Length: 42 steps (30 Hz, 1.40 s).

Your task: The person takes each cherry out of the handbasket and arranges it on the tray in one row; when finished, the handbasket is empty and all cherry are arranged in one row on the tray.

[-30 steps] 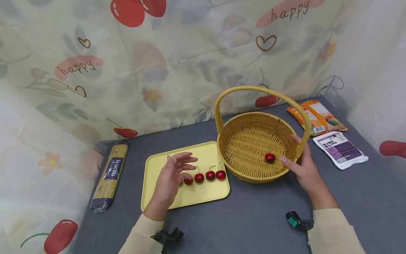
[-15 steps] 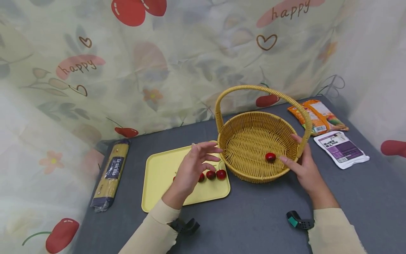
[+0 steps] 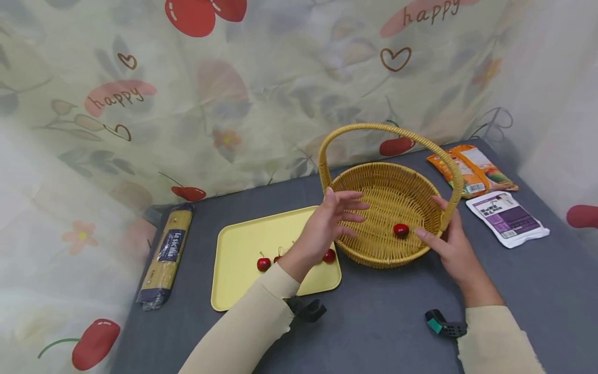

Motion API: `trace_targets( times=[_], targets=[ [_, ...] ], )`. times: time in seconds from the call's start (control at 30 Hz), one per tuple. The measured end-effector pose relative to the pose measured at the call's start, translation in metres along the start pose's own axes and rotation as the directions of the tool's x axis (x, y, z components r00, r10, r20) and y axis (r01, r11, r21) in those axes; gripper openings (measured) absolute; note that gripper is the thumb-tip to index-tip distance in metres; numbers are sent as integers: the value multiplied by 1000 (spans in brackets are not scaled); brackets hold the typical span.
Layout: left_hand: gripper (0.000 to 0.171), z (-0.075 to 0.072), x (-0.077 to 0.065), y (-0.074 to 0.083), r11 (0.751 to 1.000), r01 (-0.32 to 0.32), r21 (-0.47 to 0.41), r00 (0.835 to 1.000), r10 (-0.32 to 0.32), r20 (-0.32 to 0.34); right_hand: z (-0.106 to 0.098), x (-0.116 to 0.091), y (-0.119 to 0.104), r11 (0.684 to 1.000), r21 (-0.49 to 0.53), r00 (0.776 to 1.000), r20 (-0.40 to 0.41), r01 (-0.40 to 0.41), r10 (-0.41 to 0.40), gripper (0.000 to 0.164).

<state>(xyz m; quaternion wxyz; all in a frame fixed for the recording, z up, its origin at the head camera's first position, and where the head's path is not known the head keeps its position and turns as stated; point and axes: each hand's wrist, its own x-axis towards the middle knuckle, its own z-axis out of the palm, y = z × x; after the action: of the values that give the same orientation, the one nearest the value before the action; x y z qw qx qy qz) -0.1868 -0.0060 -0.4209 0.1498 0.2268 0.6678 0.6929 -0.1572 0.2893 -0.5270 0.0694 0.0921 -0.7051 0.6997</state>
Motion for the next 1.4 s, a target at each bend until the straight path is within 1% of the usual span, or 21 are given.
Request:
trace_targets(
  times=[0.07, 0.13, 0.3, 0.4, 0.5, 0.63, 0.77, 0.83, 0.93, 1.0, 1.03, 1.07, 1.13, 1.2, 1.3, 1.37, 1.4],
  targets=[
    [78, 5, 9, -3, 1000, 25, -5, 1000, -25, 4, 0, 0, 1, 1000, 4, 1000, 1, 2, -2, 78],
    [77, 10, 19, -7, 999, 48, 8, 999, -48, 9, 1, -1, 2, 1000, 14, 1000, -1, 3, -3, 78],
    [78, 23, 44, -11, 990, 105, 93, 994, -105, -8, 0, 0, 1, 1000, 18, 1000, -4, 6, -6, 78],
    [80, 31, 55, -15, 982, 137, 130, 991, -136, -16, 0, 1, 0, 1000, 20, 1000, -5, -5, 5, 78],
    [82, 37, 63, -20, 966, 181, 183, 983, -181, -16, 0, 1, -2, 1000, 13, 1000, 0, -9, 9, 77],
    [82, 40, 69, -27, 940, 240, 243, 970, -242, -22, 0, 0, -4, 1000, -22, 1000, 9, -4, 4, 78],
    [77, 44, 73, -33, 914, 272, 302, 959, -282, -12, 0, 0, -5, 999, -34, 1000, 9, 2, -2, 77],
    [69, 47, 73, -36, 895, 287, 342, 951, -308, 8, 0, 0, -4, 1000, -29, 1000, 6, 5, -5, 77],
    [48, 50, 72, -40, 863, 283, 418, 937, -342, 71, 0, 0, -3, 1000, -24, 1000, 10, 8, -8, 77],
    [40, 52, 73, -43, 834, 243, 495, 929, -347, 128, 0, 0, -2, 1000, -17, 1000, 11, 10, -10, 78],
    [40, 52, 73, -44, 819, 210, 534, 926, -341, 159, 1, 0, -2, 1000, -15, 1000, 8, 9, -9, 78],
    [40, 53, 74, -45, 800, 178, 573, 923, -338, 184, 1, 0, -2, 1000, -17, 1000, 6, 11, -11, 78],
    [39, 54, 76, -46, 748, 113, 654, 919, -329, 217, 0, 0, -2, 1000, 0, 1000, 5, 16, -16, 78],
    [35, 55, 78, -47, 702, 93, 706, 915, -340, 217, 0, 0, -2, 1000, 15, 1000, 6, 20, -20, 77],
    [26, 56, 78, -48, 638, 89, 765, 918, -350, 185, 1, 0, -1, 999, 33, 999, 12, 31, -32, 77],
    [23, 56, 78, -48, 618, 103, 779, 924, -351, 155, 1, 0, -1, 999, 32, 999, 9, 36, -36, 77],
    [21, 56, 78, -48, 615, 107, 781, 927, -345, 144, 1, 0, -1, 999, 34, 999, 6, 36, -36, 77]
  ],
)
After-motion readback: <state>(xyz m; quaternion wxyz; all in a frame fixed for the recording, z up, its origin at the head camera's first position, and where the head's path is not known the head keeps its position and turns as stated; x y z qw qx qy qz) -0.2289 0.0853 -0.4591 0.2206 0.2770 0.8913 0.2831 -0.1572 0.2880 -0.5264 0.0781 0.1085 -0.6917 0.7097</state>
